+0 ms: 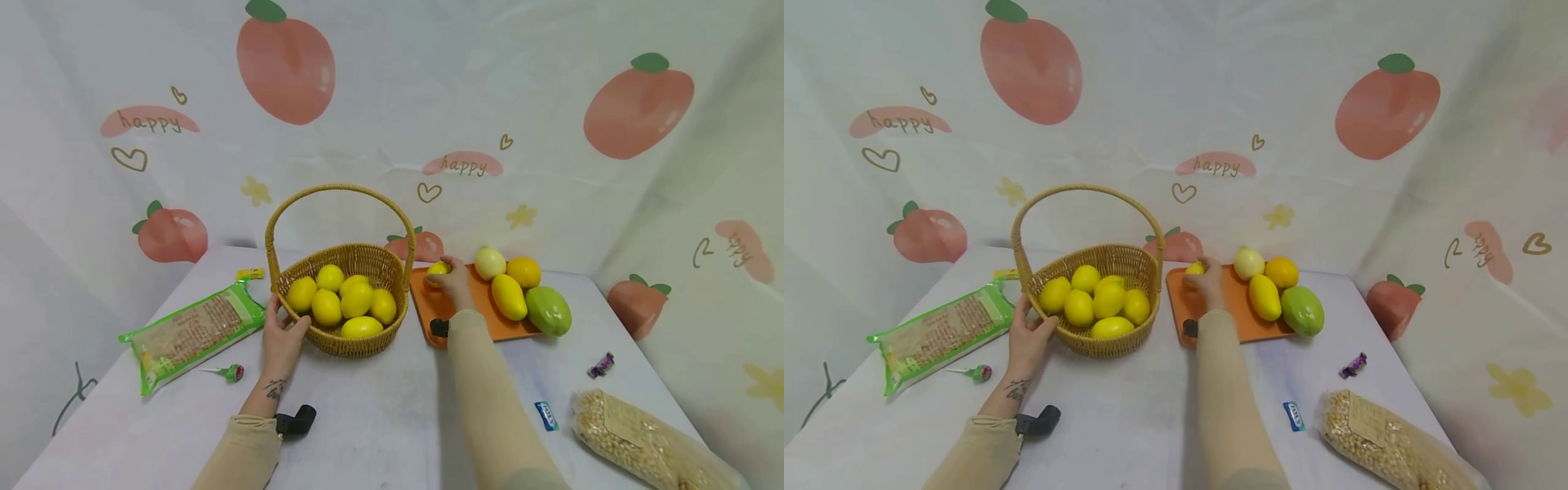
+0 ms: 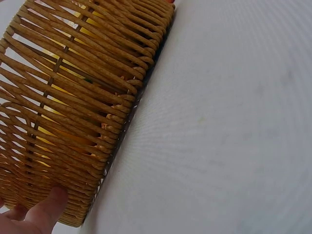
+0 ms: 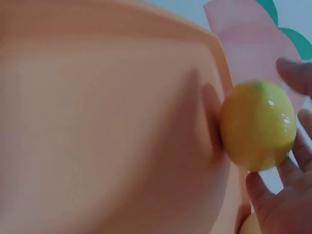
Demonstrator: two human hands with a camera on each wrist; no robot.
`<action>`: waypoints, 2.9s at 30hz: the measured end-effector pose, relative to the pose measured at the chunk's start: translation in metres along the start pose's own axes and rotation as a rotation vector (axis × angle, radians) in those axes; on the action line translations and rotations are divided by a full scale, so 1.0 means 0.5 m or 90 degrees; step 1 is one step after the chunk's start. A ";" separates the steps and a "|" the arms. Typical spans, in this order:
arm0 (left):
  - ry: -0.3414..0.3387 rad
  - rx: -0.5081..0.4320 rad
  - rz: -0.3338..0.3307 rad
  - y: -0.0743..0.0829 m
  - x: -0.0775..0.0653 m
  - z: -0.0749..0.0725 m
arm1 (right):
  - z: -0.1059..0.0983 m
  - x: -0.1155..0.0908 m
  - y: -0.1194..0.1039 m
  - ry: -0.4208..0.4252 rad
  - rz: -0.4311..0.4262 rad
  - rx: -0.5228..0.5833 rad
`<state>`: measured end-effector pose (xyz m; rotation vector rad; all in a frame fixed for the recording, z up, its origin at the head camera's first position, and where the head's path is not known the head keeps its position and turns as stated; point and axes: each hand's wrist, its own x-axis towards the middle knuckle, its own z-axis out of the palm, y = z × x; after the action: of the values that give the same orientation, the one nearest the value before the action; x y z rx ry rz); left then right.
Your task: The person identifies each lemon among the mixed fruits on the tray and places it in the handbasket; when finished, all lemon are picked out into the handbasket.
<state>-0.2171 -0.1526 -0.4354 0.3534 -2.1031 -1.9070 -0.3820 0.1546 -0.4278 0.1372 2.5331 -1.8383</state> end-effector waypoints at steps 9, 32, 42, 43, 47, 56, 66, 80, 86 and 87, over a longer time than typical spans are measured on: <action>0.005 0.005 -0.005 -0.005 0.000 0.006 | 0.009 -0.007 0.000 0.022 -0.013 -0.065; 0.000 -0.019 -0.004 -0.001 0.006 0.002 | -0.074 -0.061 -0.036 -0.072 -0.063 0.162; 0.001 -0.017 -0.005 0.003 0.005 0.000 | -0.086 -0.183 -0.036 -0.219 -0.162 0.229; 0.000 -0.017 -0.004 0.003 0.004 0.000 | -0.081 -0.194 -0.036 -0.236 -0.172 0.232; -0.001 -0.019 0.000 0.004 0.003 -0.002 | -0.043 -0.224 -0.046 -0.302 -0.211 0.236; 0.000 -0.009 -0.007 0.001 0.004 -0.004 | 0.082 -0.227 -0.103 -0.401 -0.200 0.134; -0.006 -0.014 0.005 0.000 0.003 0.000 | 0.145 -0.224 -0.140 -0.432 -0.252 0.130; -0.003 -0.010 -0.004 0.002 0.008 0.000 | 0.067 -0.234 -0.102 -0.337 -0.198 0.222; 0.001 -0.006 0.001 0.000 0.010 -0.003 | 0.042 -0.238 -0.091 -0.306 -0.203 0.224; 0.003 -0.005 0.001 0.000 0.011 -0.004 | 0.039 -0.237 -0.089 -0.300 -0.199 0.225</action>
<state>-0.2213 -0.1562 -0.4352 0.3534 -2.0919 -1.9117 -0.2681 0.1148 -0.3849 -0.6467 1.9822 -2.0928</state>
